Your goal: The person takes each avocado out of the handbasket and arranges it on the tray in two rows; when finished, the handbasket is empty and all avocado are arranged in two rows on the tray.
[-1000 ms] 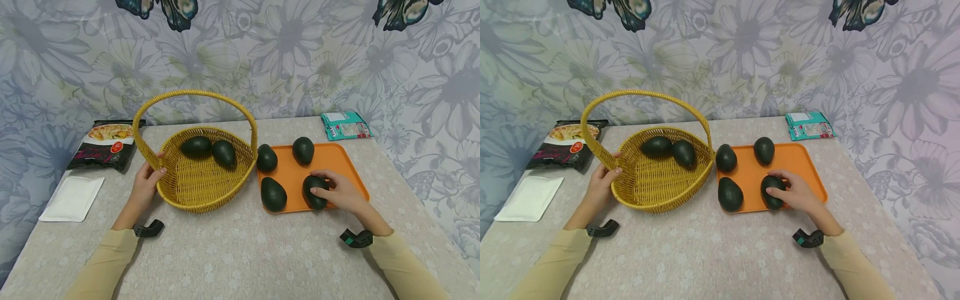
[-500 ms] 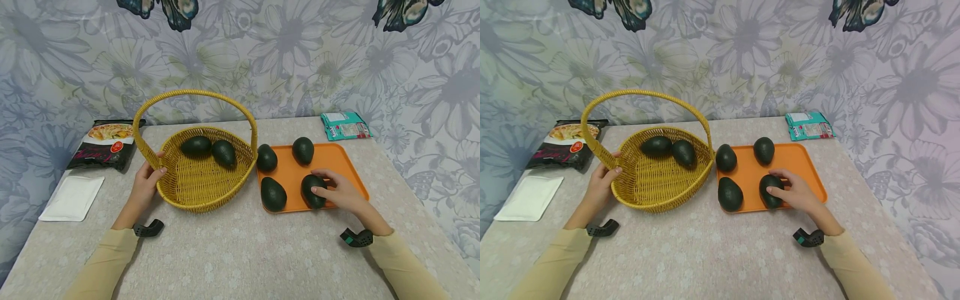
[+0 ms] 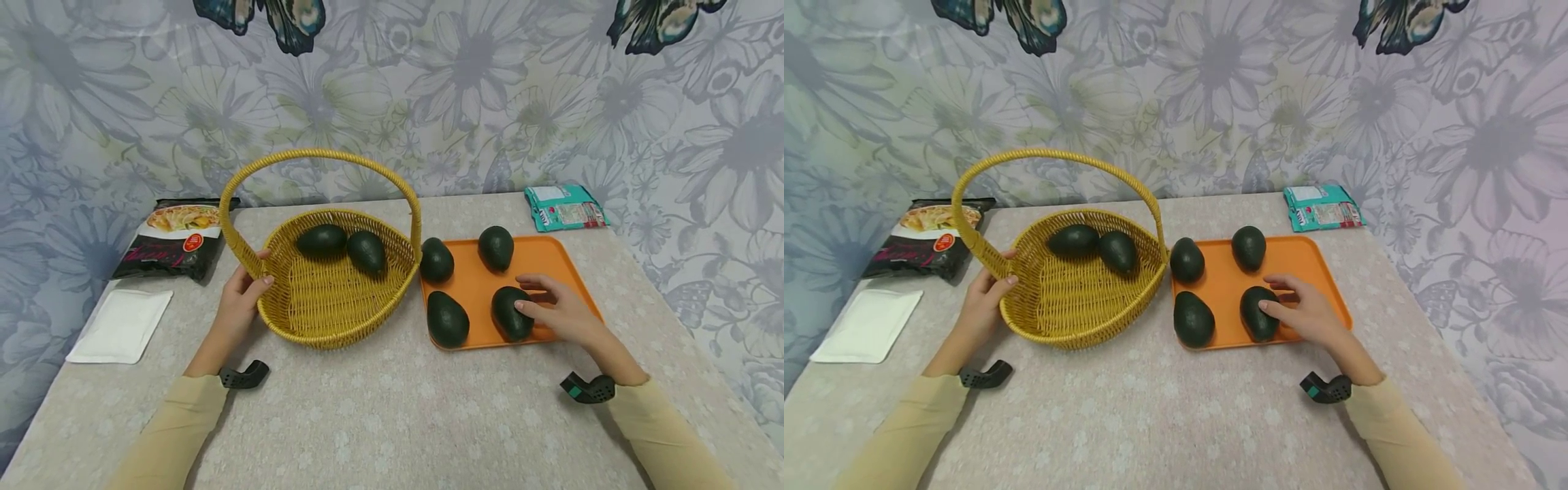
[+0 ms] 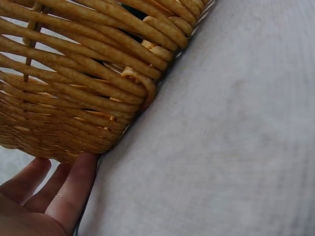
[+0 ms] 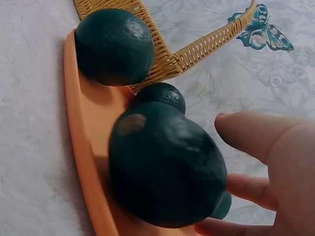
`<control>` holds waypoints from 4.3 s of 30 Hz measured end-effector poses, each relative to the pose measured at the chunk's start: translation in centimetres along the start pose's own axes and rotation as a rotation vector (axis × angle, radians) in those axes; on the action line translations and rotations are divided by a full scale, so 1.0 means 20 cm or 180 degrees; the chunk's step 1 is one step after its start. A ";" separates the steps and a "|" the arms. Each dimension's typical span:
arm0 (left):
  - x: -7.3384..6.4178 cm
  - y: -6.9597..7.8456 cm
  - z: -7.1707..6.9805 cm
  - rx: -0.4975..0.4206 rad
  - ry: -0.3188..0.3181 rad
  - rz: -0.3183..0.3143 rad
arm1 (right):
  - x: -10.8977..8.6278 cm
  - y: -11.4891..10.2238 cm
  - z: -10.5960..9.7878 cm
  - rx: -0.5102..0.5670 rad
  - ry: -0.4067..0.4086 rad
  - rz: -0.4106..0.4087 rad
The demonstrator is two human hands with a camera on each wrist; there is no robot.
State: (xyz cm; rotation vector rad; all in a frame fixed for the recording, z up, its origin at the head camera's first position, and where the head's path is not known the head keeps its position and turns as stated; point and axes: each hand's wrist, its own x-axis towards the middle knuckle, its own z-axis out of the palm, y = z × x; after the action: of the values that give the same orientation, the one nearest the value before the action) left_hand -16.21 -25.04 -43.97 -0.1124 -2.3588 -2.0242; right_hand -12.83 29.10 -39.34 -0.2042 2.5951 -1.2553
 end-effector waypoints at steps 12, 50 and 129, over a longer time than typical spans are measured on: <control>0.00 0.00 0.00 0.0084 0.0010 0.0006 | 0.03 -0.17 -0.14 -0.0552 0.0296 -0.0285; 0.00 0.00 0.01 0.0034 0.0024 -0.0011 | 0.58 -1.02 0.48 -0.1297 -0.1045 -0.1485; 0.00 0.00 0.01 -0.0075 0.0024 0.0081 | 0.69 -1.02 0.59 -0.1150 -0.1213 -0.1330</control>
State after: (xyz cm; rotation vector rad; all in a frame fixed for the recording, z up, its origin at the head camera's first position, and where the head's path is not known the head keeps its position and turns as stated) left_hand -16.15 -24.81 -43.91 -0.1347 -2.3174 -2.0378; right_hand -22.42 4.40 -32.72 -0.9914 2.4802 -0.7374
